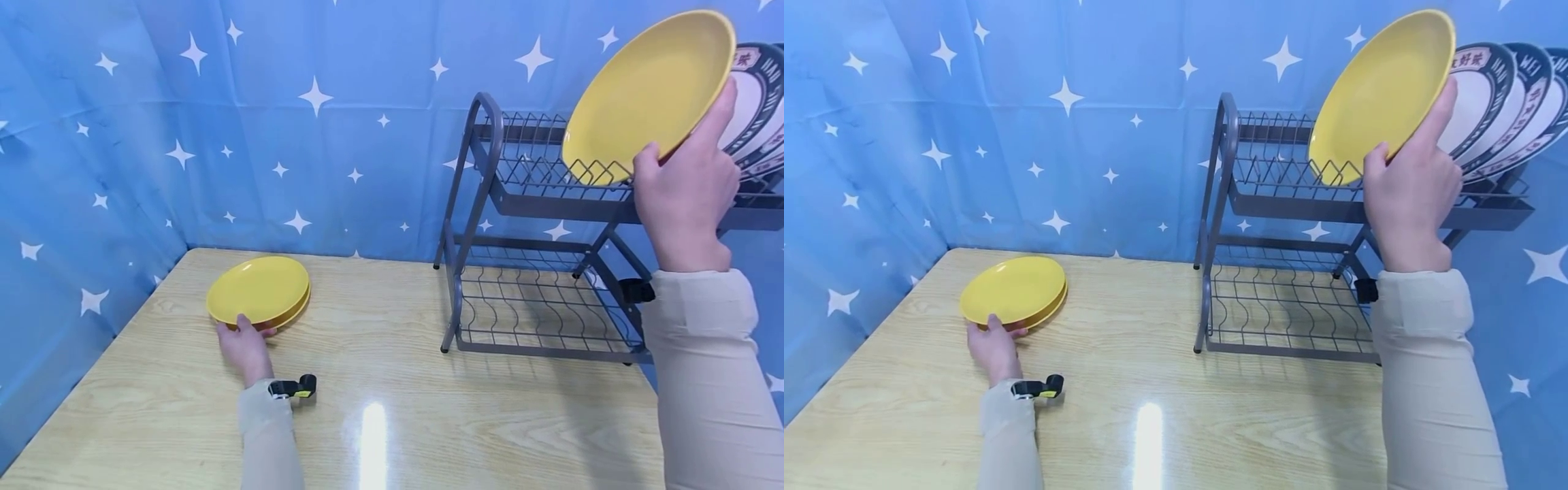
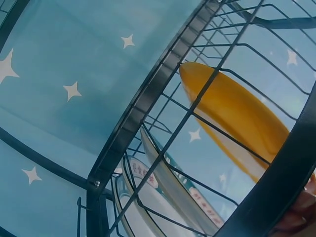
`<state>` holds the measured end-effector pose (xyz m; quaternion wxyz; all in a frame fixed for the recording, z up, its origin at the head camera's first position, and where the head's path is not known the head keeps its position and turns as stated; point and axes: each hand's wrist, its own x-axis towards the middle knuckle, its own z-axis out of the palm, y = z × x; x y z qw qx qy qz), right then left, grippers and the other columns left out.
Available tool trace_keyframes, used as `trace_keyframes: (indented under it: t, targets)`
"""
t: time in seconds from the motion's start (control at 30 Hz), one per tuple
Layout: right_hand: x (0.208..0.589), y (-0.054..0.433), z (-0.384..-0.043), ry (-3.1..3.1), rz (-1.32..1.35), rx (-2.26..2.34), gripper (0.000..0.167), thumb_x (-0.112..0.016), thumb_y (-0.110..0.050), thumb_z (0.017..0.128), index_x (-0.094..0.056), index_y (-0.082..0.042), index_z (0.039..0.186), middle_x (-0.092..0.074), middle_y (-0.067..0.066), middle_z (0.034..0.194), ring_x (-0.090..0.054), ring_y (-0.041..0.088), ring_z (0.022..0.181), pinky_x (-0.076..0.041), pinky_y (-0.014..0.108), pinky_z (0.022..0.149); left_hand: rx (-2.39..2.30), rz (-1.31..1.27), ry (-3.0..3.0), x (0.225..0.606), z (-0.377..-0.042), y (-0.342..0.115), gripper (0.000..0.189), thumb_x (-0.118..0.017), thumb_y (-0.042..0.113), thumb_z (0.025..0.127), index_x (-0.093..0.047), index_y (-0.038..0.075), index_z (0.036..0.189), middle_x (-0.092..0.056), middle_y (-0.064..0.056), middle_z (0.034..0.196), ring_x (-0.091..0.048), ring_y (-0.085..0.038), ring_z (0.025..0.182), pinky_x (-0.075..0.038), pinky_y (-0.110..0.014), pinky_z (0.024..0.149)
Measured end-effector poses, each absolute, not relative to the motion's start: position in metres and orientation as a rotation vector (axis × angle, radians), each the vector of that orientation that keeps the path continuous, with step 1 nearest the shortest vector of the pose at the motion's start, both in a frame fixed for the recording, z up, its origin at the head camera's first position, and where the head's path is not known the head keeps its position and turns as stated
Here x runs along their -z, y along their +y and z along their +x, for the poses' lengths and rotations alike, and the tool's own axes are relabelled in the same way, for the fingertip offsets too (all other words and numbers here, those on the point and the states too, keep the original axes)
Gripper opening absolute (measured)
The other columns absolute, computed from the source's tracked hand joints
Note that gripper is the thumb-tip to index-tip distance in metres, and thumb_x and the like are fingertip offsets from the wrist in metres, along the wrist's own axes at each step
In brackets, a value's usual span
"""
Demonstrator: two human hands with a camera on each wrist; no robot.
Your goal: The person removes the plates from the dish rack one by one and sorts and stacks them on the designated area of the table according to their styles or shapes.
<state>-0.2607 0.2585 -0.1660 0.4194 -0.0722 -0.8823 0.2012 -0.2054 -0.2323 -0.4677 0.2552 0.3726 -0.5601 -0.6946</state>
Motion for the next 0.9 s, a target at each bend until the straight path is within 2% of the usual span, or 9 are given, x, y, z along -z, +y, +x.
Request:
trace_keyframes:
  t: [0.1, 0.27, 0.33, 0.43, 0.53, 0.67, 0.77, 0.9]
  targets:
    - [0.165, 0.257, -0.260, -2.214, -0.190, -0.539, 0.067, -0.037, -0.027, 0.086, -0.001, -0.024, 0.143, -0.054, 0.022, 0.100, -0.046, 0.038, 0.082, -0.031, 0.039, 0.072, 1.843, 1.038, -1.582, 0.467, -0.205, -0.234, 0.054, -0.034, 0.038, 0.095, -0.013, 0.024, 0.143, -0.048, -0.011, 0.123, -0.062, -0.017, 0.056, -0.046, -0.025, 0.050]
    - [0.162, 0.258, -0.258, -2.249, -0.237, -0.585, 0.067, -0.036, -0.027, 0.085, -0.001, -0.027, 0.142, -0.055, 0.022, 0.110, -0.045, 0.037, 0.085, -0.031, 0.045, 0.086, 1.806, 1.043, -1.620, 0.467, -0.204, -0.234, 0.052, -0.035, 0.037, 0.095, -0.017, 0.024, 0.142, -0.055, -0.012, 0.109, -0.063, -0.019, 0.056, -0.045, -0.026, 0.049]
    - [0.161, 0.258, -0.259, -2.259, -0.251, -0.577, 0.067, -0.036, -0.027, 0.085, -0.003, -0.028, 0.142, -0.055, 0.020, 0.111, -0.042, 0.033, 0.076, -0.031, 0.042, 0.085, 1.802, 1.032, -1.627, 0.467, -0.204, -0.233, 0.051, -0.036, 0.037, 0.095, -0.018, 0.025, 0.141, -0.056, -0.012, 0.103, -0.063, -0.020, 0.055, -0.046, -0.026, 0.049]
    - [0.160, 0.259, -0.261, -2.266, -0.253, -0.576, 0.064, -0.036, -0.028, 0.084, -0.007, -0.029, 0.141, -0.055, 0.018, 0.115, -0.039, 0.027, 0.073, -0.031, 0.040, 0.086, 1.772, 1.002, -1.646, 0.467, -0.203, -0.235, 0.050, -0.036, 0.035, 0.095, -0.019, 0.023, 0.141, -0.055, -0.013, 0.109, -0.063, -0.020, 0.054, -0.047, -0.027, 0.048]
    - [0.159, 0.259, -0.263, -2.283, -0.248, -0.588, 0.062, -0.035, -0.029, 0.085, -0.010, -0.028, 0.141, -0.054, 0.017, 0.119, -0.042, 0.030, 0.082, -0.029, 0.042, 0.089, 1.724, 1.004, -1.711, 0.467, -0.201, -0.239, 0.051, -0.036, 0.034, 0.095, -0.017, 0.023, 0.142, -0.054, -0.013, 0.112, -0.063, -0.019, 0.054, -0.047, -0.027, 0.048]
    - [0.159, 0.259, -0.264, -2.313, -0.253, -0.600, 0.063, -0.033, -0.027, 0.084, -0.007, -0.025, 0.142, -0.052, 0.021, 0.119, -0.041, 0.037, 0.097, -0.025, 0.049, 0.091, 1.642, 1.051, -1.833, 0.466, -0.199, -0.243, 0.052, -0.035, 0.034, 0.095, -0.017, 0.019, 0.142, -0.061, -0.010, 0.092, -0.062, -0.018, 0.054, -0.047, -0.027, 0.047]
    - [0.158, 0.259, -0.265, -2.327, -0.259, -0.592, 0.065, -0.032, -0.026, 0.083, -0.006, -0.023, 0.142, -0.053, 0.023, 0.116, -0.039, 0.037, 0.088, -0.025, 0.050, 0.089, 1.585, 1.080, -1.893, 0.465, -0.197, -0.245, 0.053, -0.035, 0.034, 0.095, -0.018, 0.014, 0.141, -0.061, -0.006, 0.075, -0.060, -0.017, 0.052, -0.047, -0.028, 0.045]
    - [0.157, 0.259, -0.266, -2.347, -0.262, -0.580, 0.067, -0.033, -0.024, 0.082, -0.003, -0.021, 0.142, -0.052, 0.023, 0.110, -0.036, 0.034, 0.078, -0.025, 0.051, 0.087, 1.534, 1.093, -1.943, 0.464, -0.196, -0.246, 0.054, -0.036, 0.032, 0.095, -0.018, 0.011, 0.142, -0.058, -0.003, 0.072, -0.057, -0.014, 0.049, -0.046, -0.026, 0.044]
